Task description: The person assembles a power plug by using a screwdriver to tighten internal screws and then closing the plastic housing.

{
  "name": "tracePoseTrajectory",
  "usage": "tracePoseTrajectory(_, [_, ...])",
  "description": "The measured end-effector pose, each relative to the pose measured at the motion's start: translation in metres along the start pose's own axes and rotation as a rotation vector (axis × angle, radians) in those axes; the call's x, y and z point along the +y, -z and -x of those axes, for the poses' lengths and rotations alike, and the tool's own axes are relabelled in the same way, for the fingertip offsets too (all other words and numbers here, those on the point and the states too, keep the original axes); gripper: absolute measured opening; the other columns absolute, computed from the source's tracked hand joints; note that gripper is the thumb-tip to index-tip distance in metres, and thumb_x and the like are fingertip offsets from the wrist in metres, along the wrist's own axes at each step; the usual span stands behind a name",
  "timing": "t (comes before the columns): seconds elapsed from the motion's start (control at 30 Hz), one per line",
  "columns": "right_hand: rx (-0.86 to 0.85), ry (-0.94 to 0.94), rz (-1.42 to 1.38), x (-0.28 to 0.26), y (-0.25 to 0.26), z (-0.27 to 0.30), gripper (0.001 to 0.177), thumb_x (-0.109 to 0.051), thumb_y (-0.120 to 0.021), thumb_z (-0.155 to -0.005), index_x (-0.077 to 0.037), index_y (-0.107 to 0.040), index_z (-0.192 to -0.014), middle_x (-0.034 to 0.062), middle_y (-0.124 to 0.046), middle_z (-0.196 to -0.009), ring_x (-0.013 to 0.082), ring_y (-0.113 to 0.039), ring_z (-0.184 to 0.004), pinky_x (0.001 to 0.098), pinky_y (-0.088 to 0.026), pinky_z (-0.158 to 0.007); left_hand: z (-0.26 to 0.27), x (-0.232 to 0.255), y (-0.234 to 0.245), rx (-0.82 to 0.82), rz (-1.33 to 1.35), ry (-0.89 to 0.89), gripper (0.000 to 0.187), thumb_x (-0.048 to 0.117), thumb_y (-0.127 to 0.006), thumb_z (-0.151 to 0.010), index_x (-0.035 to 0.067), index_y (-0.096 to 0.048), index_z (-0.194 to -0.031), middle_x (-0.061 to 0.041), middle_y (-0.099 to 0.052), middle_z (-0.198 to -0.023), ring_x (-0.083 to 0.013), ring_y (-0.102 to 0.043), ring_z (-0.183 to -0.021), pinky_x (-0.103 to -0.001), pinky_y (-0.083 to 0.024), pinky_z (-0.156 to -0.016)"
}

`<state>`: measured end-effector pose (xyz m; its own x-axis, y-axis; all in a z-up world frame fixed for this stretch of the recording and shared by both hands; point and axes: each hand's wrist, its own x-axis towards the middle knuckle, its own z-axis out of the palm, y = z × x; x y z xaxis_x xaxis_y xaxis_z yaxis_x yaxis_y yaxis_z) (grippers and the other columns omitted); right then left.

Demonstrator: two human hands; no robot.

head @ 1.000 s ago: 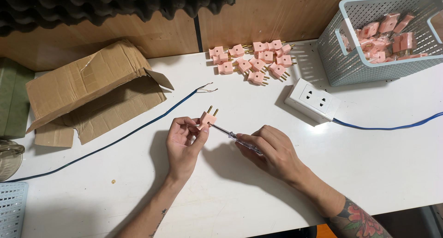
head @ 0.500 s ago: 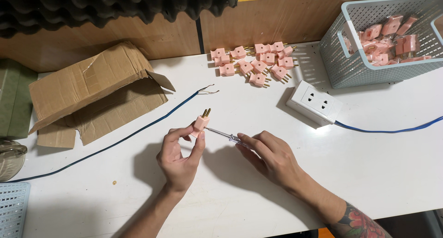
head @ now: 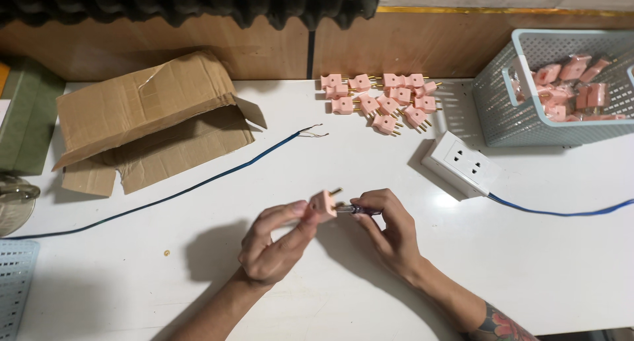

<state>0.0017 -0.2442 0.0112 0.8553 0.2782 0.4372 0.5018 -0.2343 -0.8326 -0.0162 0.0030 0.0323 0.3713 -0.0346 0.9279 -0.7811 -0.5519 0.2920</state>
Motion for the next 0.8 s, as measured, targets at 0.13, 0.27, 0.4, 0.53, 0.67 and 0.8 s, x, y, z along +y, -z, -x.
tracePoseTrajectory(0.13, [-0.146, -0.001, -0.045, 0.004, 0.006, -0.007, 0.033, -0.024, -0.054, -0.12, -0.001, -0.076, -0.129, 0.0151, -0.077, -0.122, 0.0293, -0.079, -0.115, 0.0377, -0.065, -0.101, -0.006, -0.001, 0.006, -0.055, -0.06, -0.107, 0.025, -0.007, -0.09, -0.101, -0.003, -0.081, -0.123, -0.013, -0.075, -0.118, -0.0265, -0.085, -0.101, -0.032, -0.078, -0.085])
tracePoseTrajectory(0.27, [-0.179, -0.2, -0.292, 0.027, 0.005, 0.011, 0.018, -0.015, -0.066, -0.112, -0.005, -0.065, -0.127, 0.0146, -0.076, -0.121, 0.0227, -0.07, -0.099, 0.0339, -0.058, -0.085, 0.0, -0.007, 0.008, -0.078, -0.049, -0.222, 0.023, -0.001, -0.093, -0.102, 0.002, -0.084, -0.123, -0.008, -0.075, -0.125, -0.0241, -0.079, -0.114, -0.033, -0.076, -0.088])
tracePoseTrajectory(0.4, [-0.165, -0.166, -0.37, 0.028, 0.002, 0.009, 0.011, 0.002, -0.063, -0.105, -0.002, -0.066, -0.115, 0.0157, -0.07, -0.111, 0.0265, -0.064, -0.099, 0.0368, -0.054, -0.087, 0.0, -0.007, 0.006, -0.026, -0.085, -0.29, 0.022, 0.007, -0.101, -0.098, 0.009, -0.087, -0.114, -0.004, -0.076, -0.121, -0.0199, -0.081, -0.11, -0.029, -0.073, -0.084])
tracePoseTrajectory(0.53, [-0.248, -0.056, -0.138, 0.019, 0.005, 0.0, 0.041, -0.039, -0.052, -0.122, -0.005, -0.074, -0.113, 0.0089, -0.068, -0.105, 0.0221, -0.063, -0.093, 0.034, -0.053, -0.084, -0.004, -0.005, 0.011, -0.063, -0.055, -0.298, 0.018, 0.008, -0.097, -0.102, 0.01, -0.088, -0.117, -0.005, -0.075, -0.121, -0.0196, -0.081, -0.113, -0.03, -0.071, -0.087])
tracePoseTrajectory(0.67, [-0.191, -0.181, -0.317, 0.033, 0.004, 0.01, 0.019, -0.027, -0.065, -0.112, -0.009, -0.067, -0.116, 0.0087, -0.065, -0.104, 0.0207, -0.062, -0.094, 0.0325, -0.052, -0.08, 0.001, -0.006, 0.008, -0.057, -0.028, -0.297, 0.02, 0.008, -0.099, -0.101, 0.009, -0.088, -0.118, -0.006, -0.073, -0.122, -0.0209, -0.079, -0.113, -0.031, -0.071, -0.088])
tracePoseTrajectory(0.8, [-0.098, -0.122, -0.358, 0.025, 0.004, 0.004, 0.012, -0.017, -0.073, -0.11, -0.007, -0.069, -0.116, 0.0135, -0.065, -0.117, 0.0236, -0.066, -0.102, 0.0353, -0.056, -0.086, 0.0, -0.007, 0.009, -0.063, -0.004, -0.302, 0.017, 0.004, -0.091, -0.104, 0.006, -0.087, -0.121, -0.008, -0.073, -0.122, -0.0221, -0.078, -0.114, -0.031, -0.072, -0.089])
